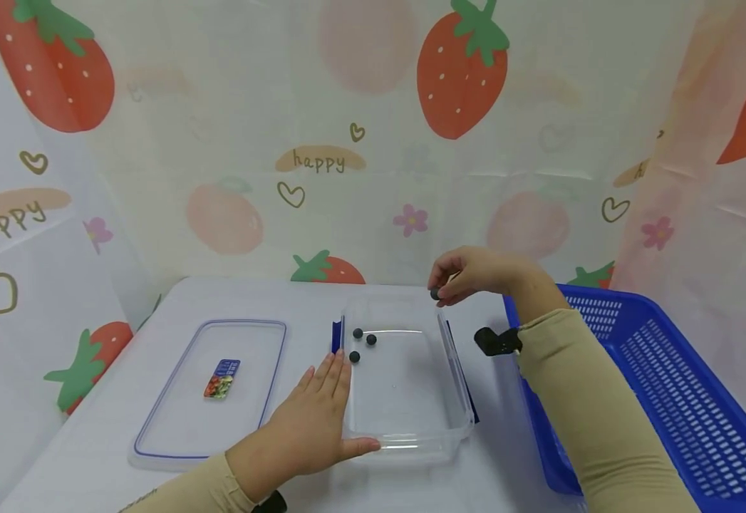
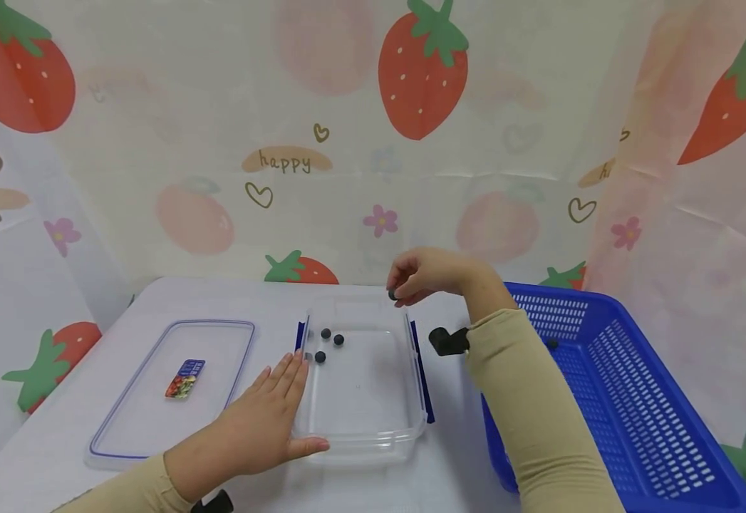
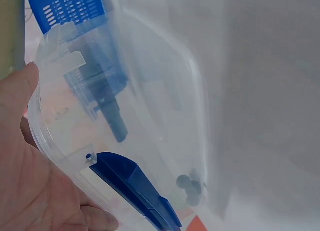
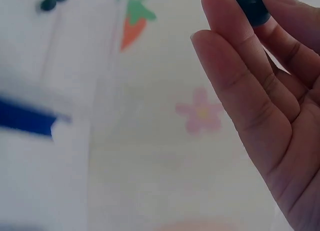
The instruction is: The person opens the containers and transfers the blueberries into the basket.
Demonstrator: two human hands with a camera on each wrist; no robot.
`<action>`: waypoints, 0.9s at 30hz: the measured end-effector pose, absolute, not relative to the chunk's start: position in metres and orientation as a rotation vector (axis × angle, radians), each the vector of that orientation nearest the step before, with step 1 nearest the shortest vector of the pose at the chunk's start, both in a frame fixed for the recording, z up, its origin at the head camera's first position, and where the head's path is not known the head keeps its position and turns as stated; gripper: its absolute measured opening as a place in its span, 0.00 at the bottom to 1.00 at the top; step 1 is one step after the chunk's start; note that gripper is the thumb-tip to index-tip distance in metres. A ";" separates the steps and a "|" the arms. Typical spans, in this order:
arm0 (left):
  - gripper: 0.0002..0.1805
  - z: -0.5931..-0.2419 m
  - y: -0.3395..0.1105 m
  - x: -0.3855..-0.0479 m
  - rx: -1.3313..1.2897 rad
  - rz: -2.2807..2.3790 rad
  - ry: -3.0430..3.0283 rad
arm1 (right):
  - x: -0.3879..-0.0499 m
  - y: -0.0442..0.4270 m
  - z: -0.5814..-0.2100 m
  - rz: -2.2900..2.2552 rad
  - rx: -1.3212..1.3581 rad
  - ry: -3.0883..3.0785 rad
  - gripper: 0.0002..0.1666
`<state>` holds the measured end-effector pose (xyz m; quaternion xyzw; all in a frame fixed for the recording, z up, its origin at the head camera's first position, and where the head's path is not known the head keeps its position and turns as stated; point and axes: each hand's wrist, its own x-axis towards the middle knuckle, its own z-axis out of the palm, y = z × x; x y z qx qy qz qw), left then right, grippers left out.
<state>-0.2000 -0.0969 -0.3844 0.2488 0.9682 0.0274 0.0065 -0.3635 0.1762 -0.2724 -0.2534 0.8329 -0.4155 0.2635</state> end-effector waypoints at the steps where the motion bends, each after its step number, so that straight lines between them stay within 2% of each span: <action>1: 0.63 -0.384 -0.097 -0.200 0.781 0.083 3.029 | -0.363 0.184 -0.271 -1.136 -0.685 2.259 0.09; 10: 0.63 -0.382 -0.097 -0.199 0.778 0.066 3.028 | -0.351 0.252 -0.268 -1.145 -0.639 2.340 0.13; 17: 0.62 -0.383 -0.096 -0.200 0.771 0.074 3.024 | -0.339 0.297 -0.282 -1.187 -0.555 2.361 0.17; 27: 0.60 -0.382 -0.096 -0.199 0.753 0.100 3.018 | -0.329 0.338 -0.312 -1.033 -0.474 2.363 0.12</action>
